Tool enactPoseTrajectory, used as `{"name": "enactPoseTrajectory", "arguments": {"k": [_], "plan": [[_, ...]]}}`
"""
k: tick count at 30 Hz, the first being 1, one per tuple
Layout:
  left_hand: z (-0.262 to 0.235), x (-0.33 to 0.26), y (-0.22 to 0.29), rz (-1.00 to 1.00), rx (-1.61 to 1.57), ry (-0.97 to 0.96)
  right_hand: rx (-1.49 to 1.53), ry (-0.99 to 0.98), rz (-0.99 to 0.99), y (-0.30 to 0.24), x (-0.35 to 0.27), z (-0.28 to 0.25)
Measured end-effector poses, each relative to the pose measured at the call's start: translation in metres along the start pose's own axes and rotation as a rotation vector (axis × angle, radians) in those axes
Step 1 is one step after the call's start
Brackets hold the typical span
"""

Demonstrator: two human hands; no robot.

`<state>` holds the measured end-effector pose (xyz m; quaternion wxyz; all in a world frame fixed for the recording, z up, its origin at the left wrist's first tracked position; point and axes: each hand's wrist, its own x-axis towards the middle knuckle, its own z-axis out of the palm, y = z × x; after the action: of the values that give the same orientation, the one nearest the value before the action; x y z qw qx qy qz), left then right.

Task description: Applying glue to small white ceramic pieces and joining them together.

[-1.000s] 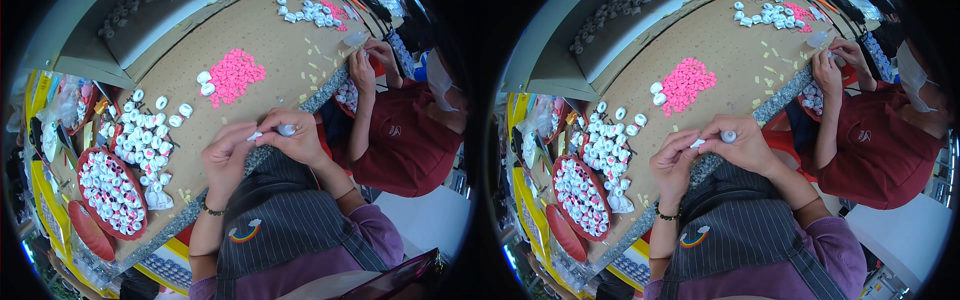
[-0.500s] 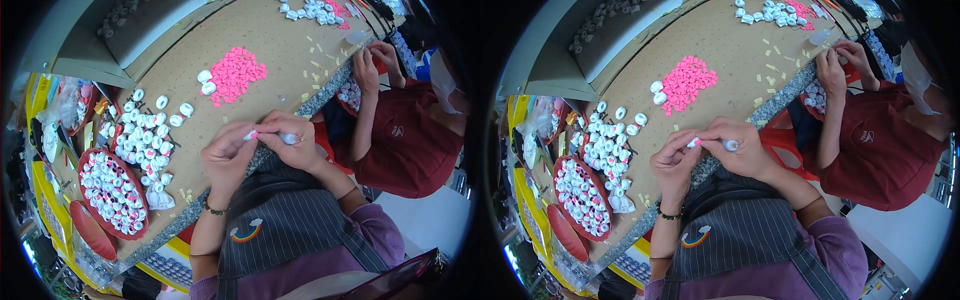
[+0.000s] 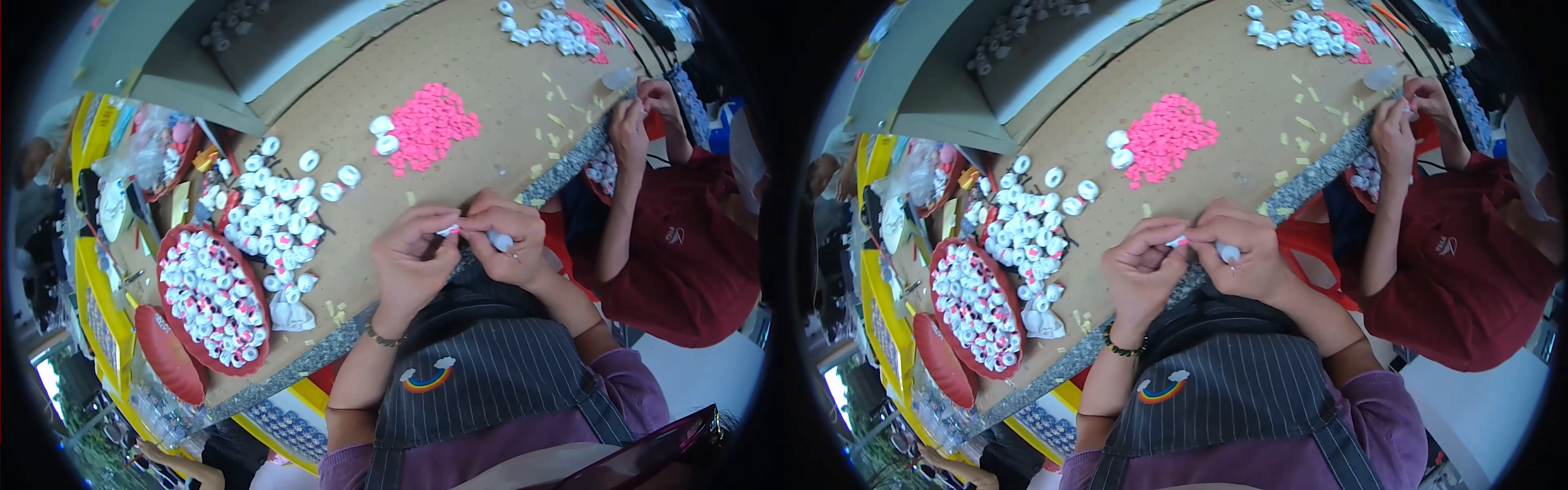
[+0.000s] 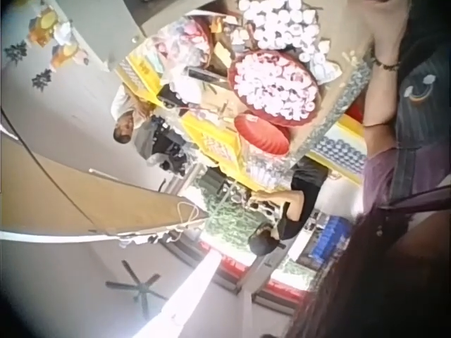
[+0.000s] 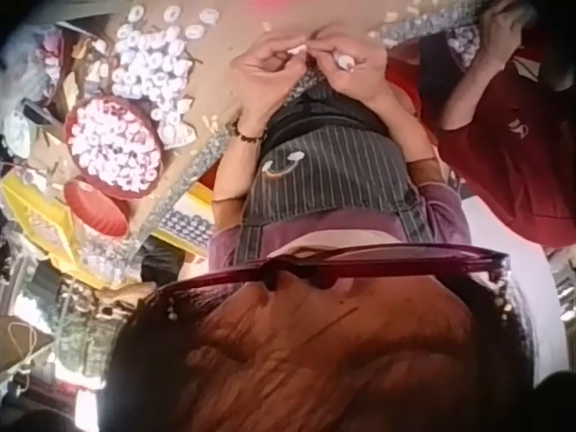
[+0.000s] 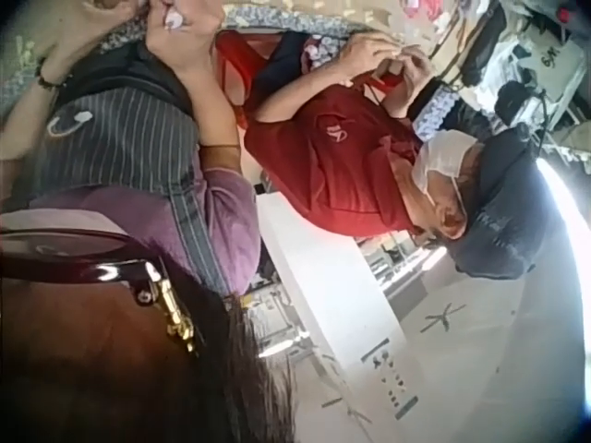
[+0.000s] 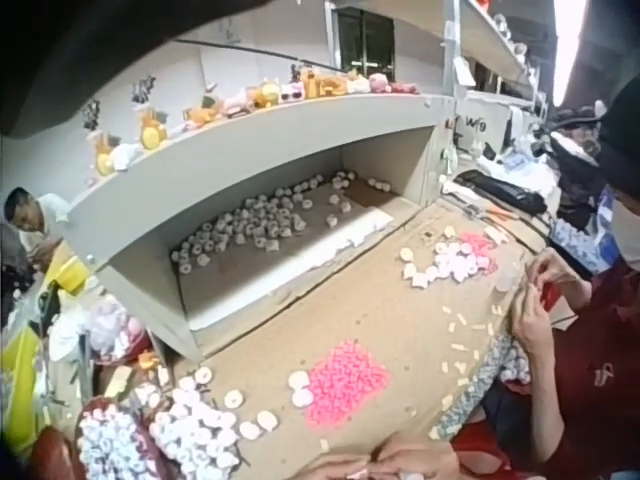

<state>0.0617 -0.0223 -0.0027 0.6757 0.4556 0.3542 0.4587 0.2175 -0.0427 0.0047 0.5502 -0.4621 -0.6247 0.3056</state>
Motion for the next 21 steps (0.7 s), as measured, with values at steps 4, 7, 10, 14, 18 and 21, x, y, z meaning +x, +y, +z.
{"name": "enactPoseTrajectory", "arguments": {"k": [4,7,10,14,18,21], "plan": [[-0.001,-0.002,0.000,0.010,-0.027,0.012,0.015,0.016,-0.036,-0.001,-0.001,0.004],[-0.007,-0.003,-0.004,0.027,-0.023,0.008,-0.007,-0.039,-0.075,0.000,0.003,0.004],[-0.009,-0.009,0.007,0.027,0.000,0.025,-0.012,-0.119,-0.036,-0.002,0.007,0.007],[-0.026,-0.013,0.025,0.344,0.755,0.145,-0.136,-0.186,-0.020,0.005,0.014,0.006],[-0.060,-0.006,0.036,0.534,1.390,0.306,-0.320,-0.264,0.072,-0.007,0.026,0.005],[-0.058,0.007,0.048,0.560,1.394,0.298,-0.355,-0.338,0.019,-0.003,0.027,0.000]]}}
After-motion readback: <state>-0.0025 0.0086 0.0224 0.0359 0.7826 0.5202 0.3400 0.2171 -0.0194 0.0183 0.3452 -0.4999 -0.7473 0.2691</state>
